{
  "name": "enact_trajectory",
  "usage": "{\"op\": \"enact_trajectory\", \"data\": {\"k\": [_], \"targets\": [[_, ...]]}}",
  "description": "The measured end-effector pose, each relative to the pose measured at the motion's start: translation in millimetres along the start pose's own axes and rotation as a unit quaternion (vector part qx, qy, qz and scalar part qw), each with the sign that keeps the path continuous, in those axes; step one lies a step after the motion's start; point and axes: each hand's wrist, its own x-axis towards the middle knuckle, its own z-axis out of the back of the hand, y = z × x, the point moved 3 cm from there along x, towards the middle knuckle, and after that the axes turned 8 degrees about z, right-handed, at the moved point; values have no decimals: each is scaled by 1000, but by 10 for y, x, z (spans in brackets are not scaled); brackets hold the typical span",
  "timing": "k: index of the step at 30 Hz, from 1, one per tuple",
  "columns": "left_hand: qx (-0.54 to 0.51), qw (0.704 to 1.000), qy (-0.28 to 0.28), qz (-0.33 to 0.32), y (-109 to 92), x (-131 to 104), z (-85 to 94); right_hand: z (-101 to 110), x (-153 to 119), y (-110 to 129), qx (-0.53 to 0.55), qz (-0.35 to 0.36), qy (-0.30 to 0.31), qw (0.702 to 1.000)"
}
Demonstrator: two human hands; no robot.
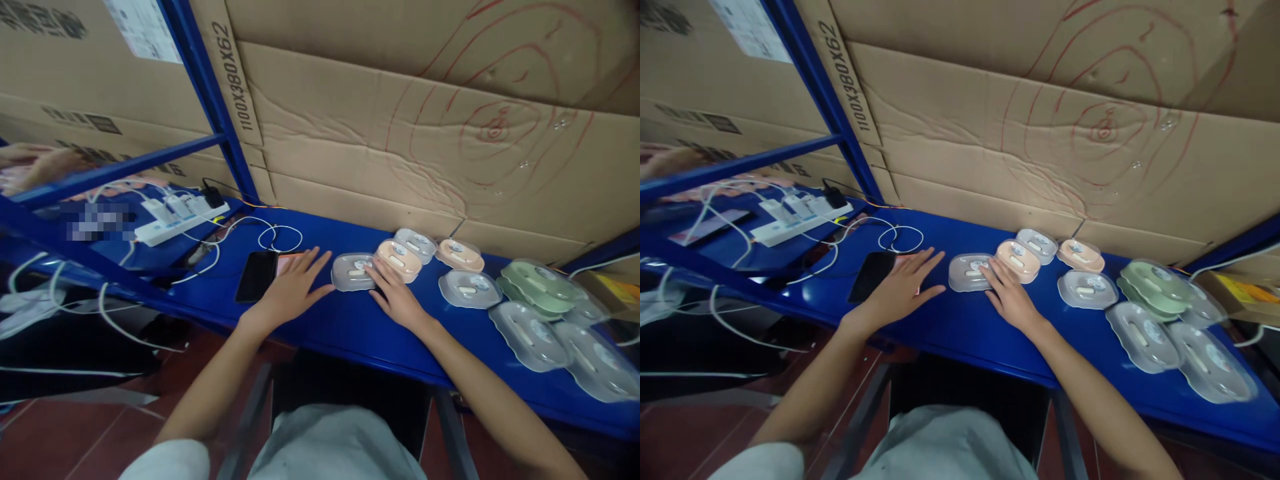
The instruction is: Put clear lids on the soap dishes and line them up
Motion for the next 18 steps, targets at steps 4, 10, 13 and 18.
{"op": "enact_trajectory", "data": {"k": [4,10,13,18], "targets": [[51,983,-77,162,412,-440,-16,-3,-5,12,21,-6,-7,1000],[82,974,-80,196,540,-640,-162,-9,-3,12,29,-3,-7,1000],[90,974,-75,193,483,-667,-150,-2,-9,13,28,-2,-7,1000],[79,973,-80,203,339,-821,-108,-2,-19,17,24,-8,0,1000]]}}
